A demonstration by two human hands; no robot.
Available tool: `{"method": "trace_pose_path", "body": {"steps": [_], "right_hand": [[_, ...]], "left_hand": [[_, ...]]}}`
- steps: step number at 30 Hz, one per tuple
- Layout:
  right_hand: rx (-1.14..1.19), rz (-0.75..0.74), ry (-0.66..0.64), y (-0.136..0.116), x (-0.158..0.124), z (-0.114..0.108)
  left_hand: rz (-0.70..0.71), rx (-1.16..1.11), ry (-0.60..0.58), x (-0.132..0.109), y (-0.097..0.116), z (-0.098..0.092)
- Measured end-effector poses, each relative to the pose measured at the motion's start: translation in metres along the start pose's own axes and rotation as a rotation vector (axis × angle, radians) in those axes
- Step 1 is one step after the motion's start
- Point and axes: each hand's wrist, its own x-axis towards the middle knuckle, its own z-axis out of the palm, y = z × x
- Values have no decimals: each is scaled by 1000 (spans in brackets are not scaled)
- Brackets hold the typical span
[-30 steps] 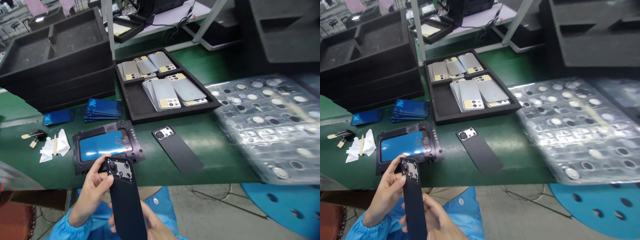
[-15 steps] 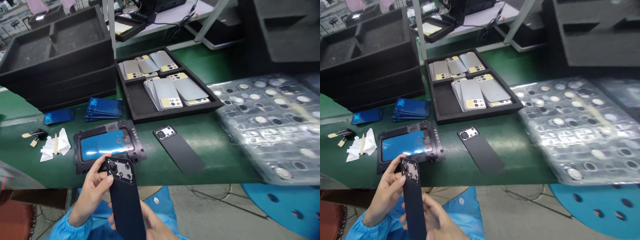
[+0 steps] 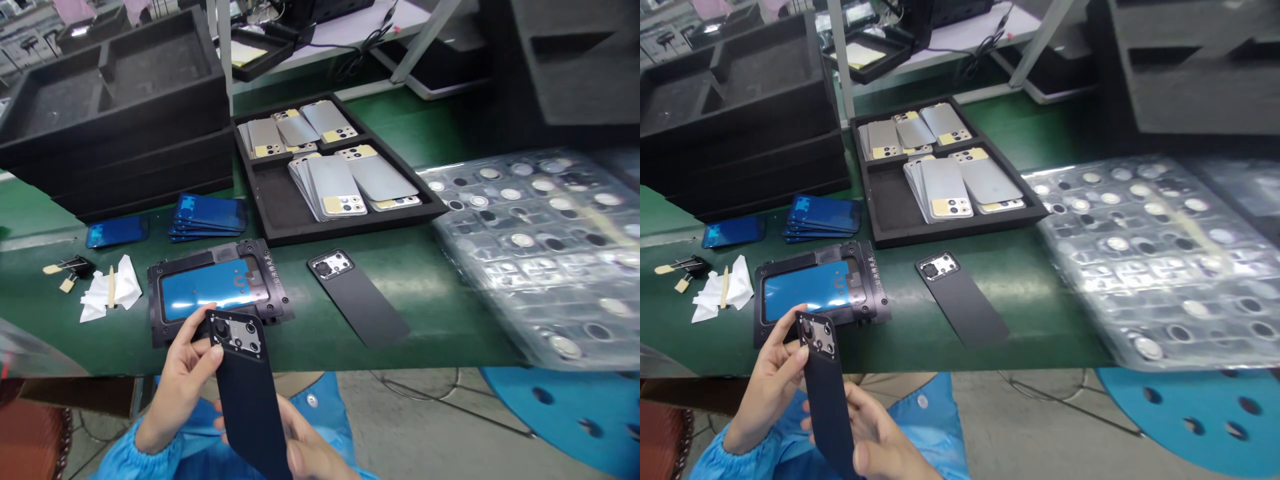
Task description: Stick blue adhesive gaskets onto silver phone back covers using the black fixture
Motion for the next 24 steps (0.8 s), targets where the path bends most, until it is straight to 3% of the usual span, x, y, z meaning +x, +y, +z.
{"method": "trace_pose_path", "body": {"steps": [13,18,21,24], "right_hand": [[-8,21,32,3,4,-2],[-69,-42,13,6,-1,-5],[-298,-176,73,-14,-18,-9],[-787,-434,212,-56,-28,-7]], "left_hand": [[-6,-22,14,2,-1,1],[91,-70,-106,-4,-3,1],[207,-17,-121,-11,2,1],[407,102,99,-13,12,-5]]}}
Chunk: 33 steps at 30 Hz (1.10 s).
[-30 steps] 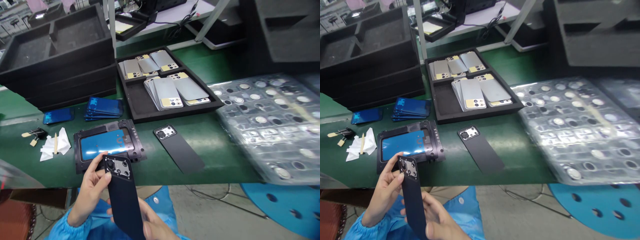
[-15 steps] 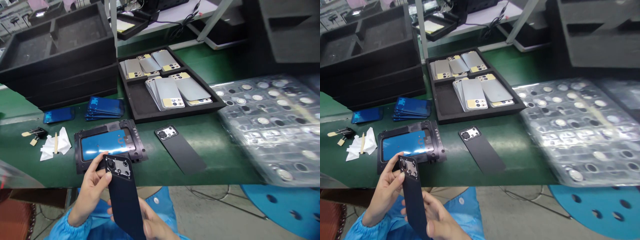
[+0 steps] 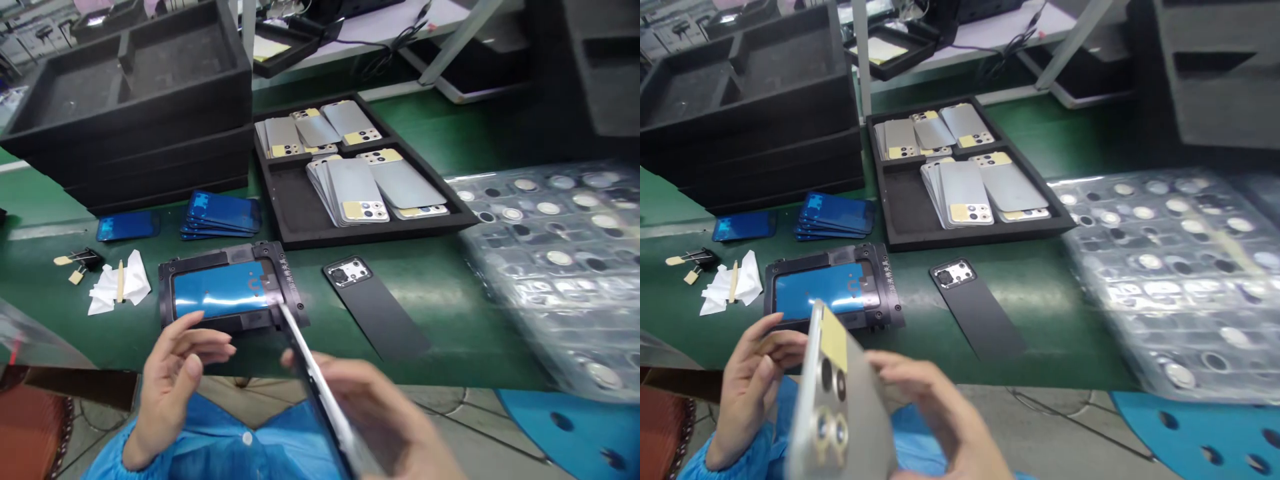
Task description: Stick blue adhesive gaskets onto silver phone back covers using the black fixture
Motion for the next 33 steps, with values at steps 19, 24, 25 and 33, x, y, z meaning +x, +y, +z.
{"method": "trace_pose_path", "body": {"steps": [19,24,25,33], "right_hand": [[-1094,-188,-206,-56,129,-13],[-1122,-163,-244,-55,129,-16],[-1124,-163,-249,-55,129,-16],[-1084,-216,-226,-51,131,-14]], "left_hand": [[-2,255,394,68,-19,-42],[-32,259,331,66,-21,-45],[-42,261,325,66,-22,-46],[-99,184,317,62,-22,-47]]}}
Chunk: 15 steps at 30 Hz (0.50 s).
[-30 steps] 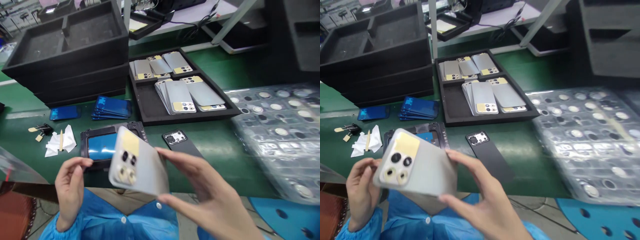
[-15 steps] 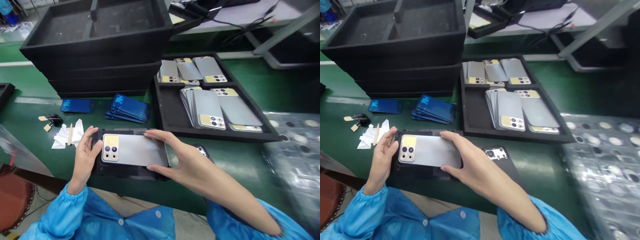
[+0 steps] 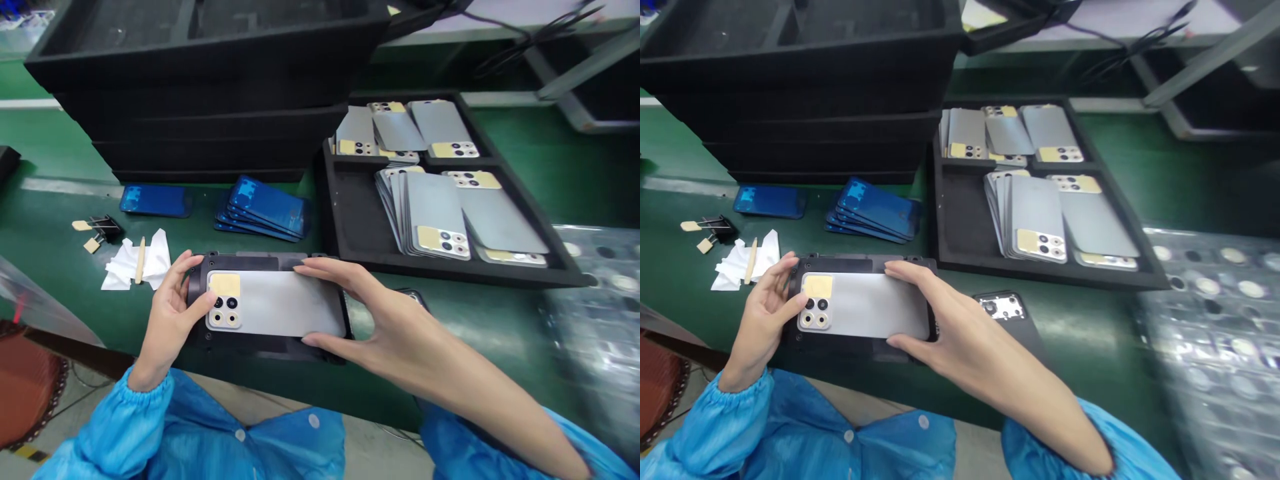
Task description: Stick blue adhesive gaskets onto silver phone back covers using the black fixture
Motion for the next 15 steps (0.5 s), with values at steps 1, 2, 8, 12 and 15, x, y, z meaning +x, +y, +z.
{"method": "trace_pose_path", "body": {"steps": [1,2,8,12,15], "right_hand": [[7,-7,10,0,0,0],[14,-9,16,1,0,1],[22,4,-2,4,0,1],[53,35,-10,4,0,1],[60,53,-21,4,0,1]], "left_hand": [[-8,-11,0,0,0,0],[-13,-17,1,0,-1,0],[-20,-33,0,-1,-2,-1],[-17,-38,0,-1,-2,0],[-17,-23,-11,-1,-2,0]]}}
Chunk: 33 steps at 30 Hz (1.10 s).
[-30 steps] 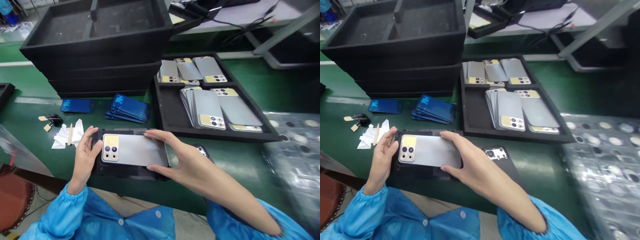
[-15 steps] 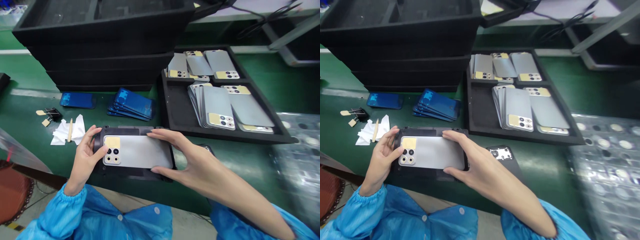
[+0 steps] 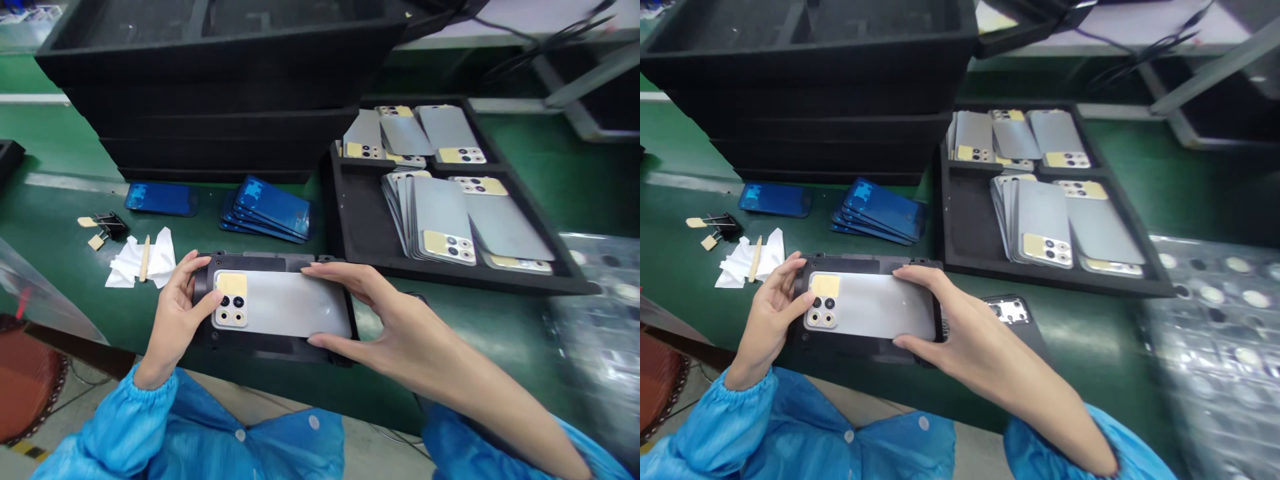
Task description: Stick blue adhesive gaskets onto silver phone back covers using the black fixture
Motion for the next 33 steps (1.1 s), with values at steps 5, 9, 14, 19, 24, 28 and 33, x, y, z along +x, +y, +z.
{"method": "trace_pose_path", "body": {"steps": [5,9,14,19,24,28,33], "right_hand": [[-33,-12,7,2,1,-1],[-44,-27,0,3,2,-2],[-43,-40,23,2,0,0],[-13,-45,18,2,-1,2],[-19,-43,24,1,-1,0],[-21,-44,30,1,-3,0],[-4,-65,19,3,-3,1]], "left_hand": [[12,29,-6,0,-2,-1],[21,26,-4,0,-2,0],[25,33,-9,0,-2,0],[45,66,-11,1,-3,-1],[44,64,-14,0,-3,-2],[48,57,-20,0,-3,-2],[58,78,-18,1,-4,-1]]}}
